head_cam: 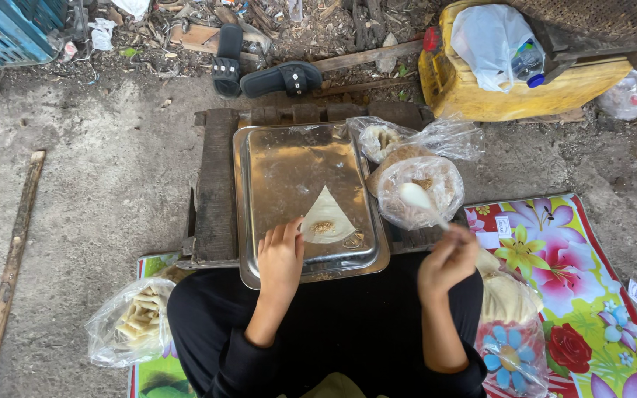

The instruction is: The person folds triangular pieces of dough, fills them with a spoonful of mixture from a bowl, and seals the edges by hand, placing the finished items on a metal tray.

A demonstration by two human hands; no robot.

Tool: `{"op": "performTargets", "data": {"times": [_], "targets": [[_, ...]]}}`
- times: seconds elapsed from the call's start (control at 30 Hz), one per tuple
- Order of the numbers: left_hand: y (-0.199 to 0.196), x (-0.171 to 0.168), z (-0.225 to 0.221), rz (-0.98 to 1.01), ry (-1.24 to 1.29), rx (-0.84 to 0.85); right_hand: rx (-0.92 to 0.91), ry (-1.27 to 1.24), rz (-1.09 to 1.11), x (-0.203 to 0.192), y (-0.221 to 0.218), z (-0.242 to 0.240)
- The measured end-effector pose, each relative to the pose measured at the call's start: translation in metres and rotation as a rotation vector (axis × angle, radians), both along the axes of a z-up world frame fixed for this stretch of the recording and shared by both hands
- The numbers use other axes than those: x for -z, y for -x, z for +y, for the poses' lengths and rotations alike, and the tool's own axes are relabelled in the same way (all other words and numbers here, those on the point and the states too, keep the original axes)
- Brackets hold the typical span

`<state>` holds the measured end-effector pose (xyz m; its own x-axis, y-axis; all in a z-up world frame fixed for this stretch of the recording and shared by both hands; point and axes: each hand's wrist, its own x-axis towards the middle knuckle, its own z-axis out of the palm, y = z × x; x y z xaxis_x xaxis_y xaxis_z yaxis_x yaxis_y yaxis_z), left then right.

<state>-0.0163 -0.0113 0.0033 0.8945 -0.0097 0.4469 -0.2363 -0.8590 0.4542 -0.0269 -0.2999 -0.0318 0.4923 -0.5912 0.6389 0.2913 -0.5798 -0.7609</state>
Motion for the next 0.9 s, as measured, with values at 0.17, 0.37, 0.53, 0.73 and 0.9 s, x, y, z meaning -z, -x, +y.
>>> {"op": "performTargets", "data": {"times": [0.17,0.37,0.53,0.73,0.9], "targets": [[-0.005,-0.002,-0.006,-0.022,0.115,0.058,0.158,0.299,0.153,-0.002,-0.011,-0.016],[-0.011,-0.011,-0.017,0.055,0.522,0.355,0.083,0.489,0.339,-0.010,-0.019,0.006],[-0.011,-0.009,-0.018,-0.002,0.488,0.343,0.008,0.425,0.313,-0.013,-0.021,0.009],[-0.012,-0.007,-0.015,-0.003,0.408,0.379,0.080,0.542,0.289,-0.014,-0.012,0.016],[-0.009,-0.008,-0.012,-0.071,0.331,0.344,0.067,0.598,0.375,-0.010,-0.008,0.030]]}}
